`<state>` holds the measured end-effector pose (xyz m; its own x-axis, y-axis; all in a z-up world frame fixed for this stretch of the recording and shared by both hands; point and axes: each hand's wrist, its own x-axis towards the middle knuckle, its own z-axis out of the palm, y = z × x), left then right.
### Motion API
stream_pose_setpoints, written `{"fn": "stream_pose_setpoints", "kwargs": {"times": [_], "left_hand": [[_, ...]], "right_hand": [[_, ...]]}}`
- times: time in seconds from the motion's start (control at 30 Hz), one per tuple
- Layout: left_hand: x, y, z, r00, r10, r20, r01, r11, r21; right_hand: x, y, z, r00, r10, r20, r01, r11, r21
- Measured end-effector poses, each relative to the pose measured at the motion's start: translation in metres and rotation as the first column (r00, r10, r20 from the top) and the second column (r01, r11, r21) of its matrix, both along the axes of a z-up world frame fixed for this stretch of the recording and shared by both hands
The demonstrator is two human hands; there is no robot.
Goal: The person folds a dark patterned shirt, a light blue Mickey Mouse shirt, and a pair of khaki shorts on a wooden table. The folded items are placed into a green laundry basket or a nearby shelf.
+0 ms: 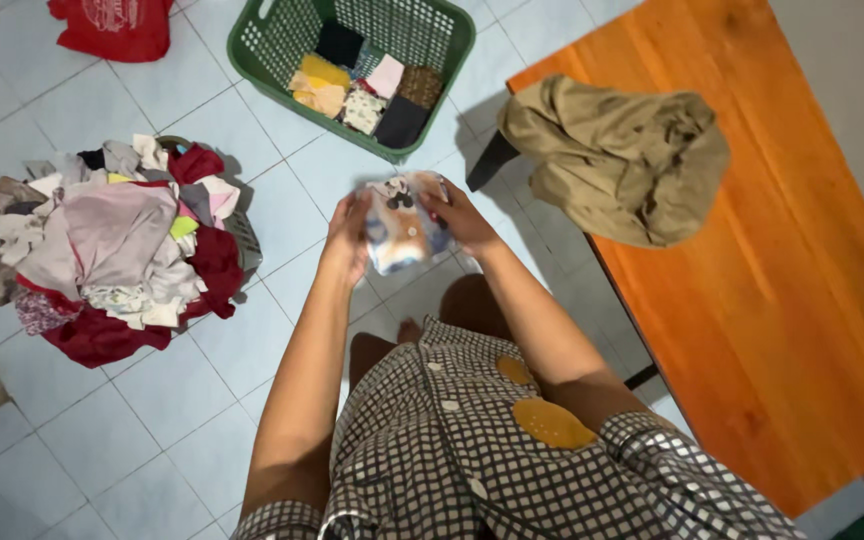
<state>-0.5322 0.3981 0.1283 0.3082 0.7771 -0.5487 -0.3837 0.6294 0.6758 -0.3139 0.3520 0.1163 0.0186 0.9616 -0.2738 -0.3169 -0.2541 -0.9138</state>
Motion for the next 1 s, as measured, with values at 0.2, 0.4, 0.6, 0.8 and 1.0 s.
{"fn": "stream_pose_setpoints", "kwargs": {"times": [0.2,0.4,0.6,0.8,1.0], "left_hand": [[-0.002,0.059,-0.042,0.950,-0.199,-0.241,0.160,0.972,-0.171],[0.033,0.154,-0.065,0.929,-0.131,-0.346,0.150,0.988,0.028],[0.074,0.256,-0.102,0.970,-0.079,-0.231,0.108,0.988,0.114],[0.087,0.295,-0.166,0.962,-0.110,-0.251,0.119,0.993,0.022],[0.081,0.340,-0.238,0.903,-0.268,-0.337,0.251,0.963,-0.095]], "right_hand": [[-0.012,0.088,-0.037,0.977,-0.108,0.184,0.106,0.994,0.022],[0.025,0.203,-0.113,0.992,-0.081,0.099,0.104,0.962,-0.254],[0.067,0.298,-0.144,0.996,-0.087,0.017,0.087,0.931,-0.355],[0.083,0.337,-0.193,0.914,-0.024,0.405,0.199,0.897,-0.396],[0.074,0.342,-0.235,0.920,-0.046,0.390,0.061,0.998,-0.025]]}}
